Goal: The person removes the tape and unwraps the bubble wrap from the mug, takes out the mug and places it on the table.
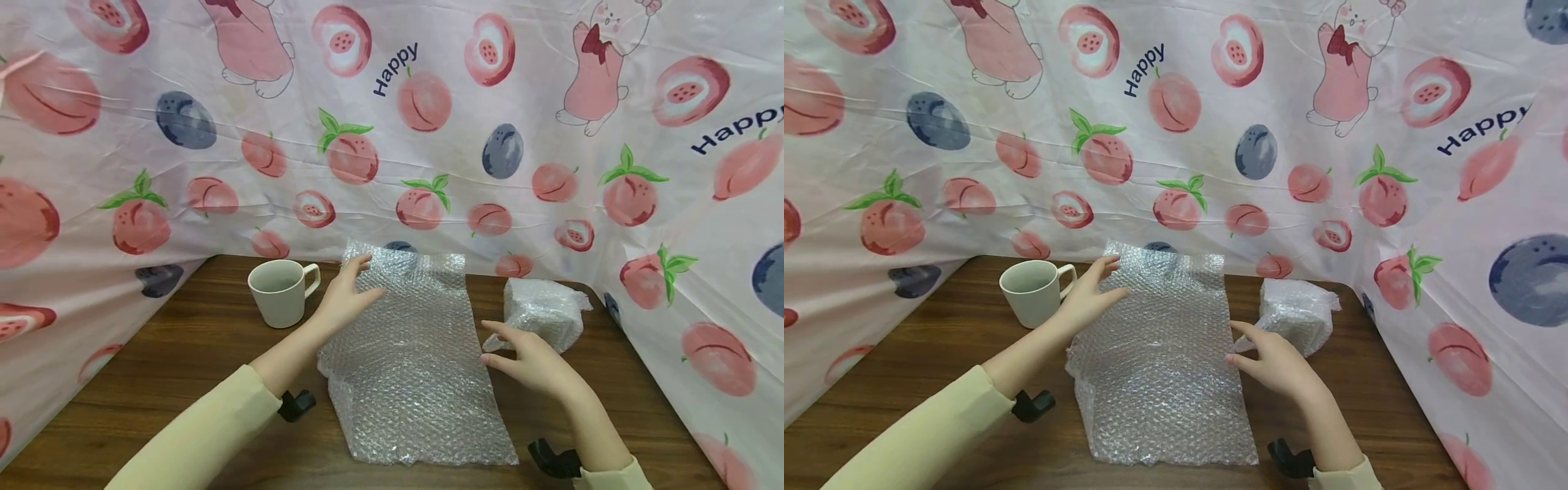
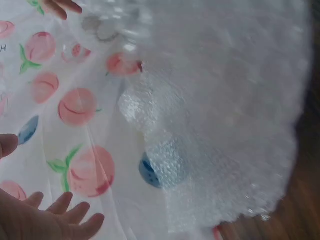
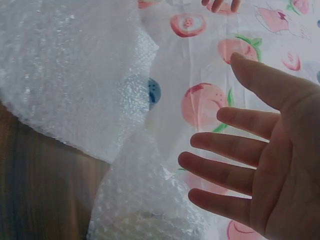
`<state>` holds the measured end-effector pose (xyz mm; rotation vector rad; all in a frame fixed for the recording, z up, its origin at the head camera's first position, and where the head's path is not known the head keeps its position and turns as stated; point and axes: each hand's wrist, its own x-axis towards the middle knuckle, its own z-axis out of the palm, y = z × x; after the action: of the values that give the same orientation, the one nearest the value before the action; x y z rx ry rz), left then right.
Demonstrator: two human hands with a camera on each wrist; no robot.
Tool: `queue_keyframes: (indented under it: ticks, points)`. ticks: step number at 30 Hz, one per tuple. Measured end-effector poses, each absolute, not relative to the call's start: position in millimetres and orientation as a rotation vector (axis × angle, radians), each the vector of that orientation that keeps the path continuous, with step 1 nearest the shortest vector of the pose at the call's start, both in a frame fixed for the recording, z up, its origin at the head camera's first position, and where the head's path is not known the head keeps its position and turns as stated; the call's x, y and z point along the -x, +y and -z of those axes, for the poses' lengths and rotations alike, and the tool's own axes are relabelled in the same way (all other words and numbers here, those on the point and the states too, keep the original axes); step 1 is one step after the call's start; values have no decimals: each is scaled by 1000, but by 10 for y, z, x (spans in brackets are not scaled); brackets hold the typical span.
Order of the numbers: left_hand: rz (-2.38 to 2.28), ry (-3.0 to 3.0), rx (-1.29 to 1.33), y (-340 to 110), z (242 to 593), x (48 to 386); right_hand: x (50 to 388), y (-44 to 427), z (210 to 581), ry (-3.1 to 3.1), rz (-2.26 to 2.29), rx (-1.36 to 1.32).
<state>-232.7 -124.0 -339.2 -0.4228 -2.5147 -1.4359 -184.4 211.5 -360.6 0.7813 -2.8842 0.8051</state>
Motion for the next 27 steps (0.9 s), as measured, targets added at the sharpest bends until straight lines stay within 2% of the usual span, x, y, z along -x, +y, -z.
queue_keyframes:
  ticks: [9,27]
  points:
    - [1460,-2505,613,-991,3354,2394,1825,2190,3514,-2790,-872,-691]
    - [1582,-2453,710,-441,3420,2447,1792,2462,3329,-2635,-940,-506]
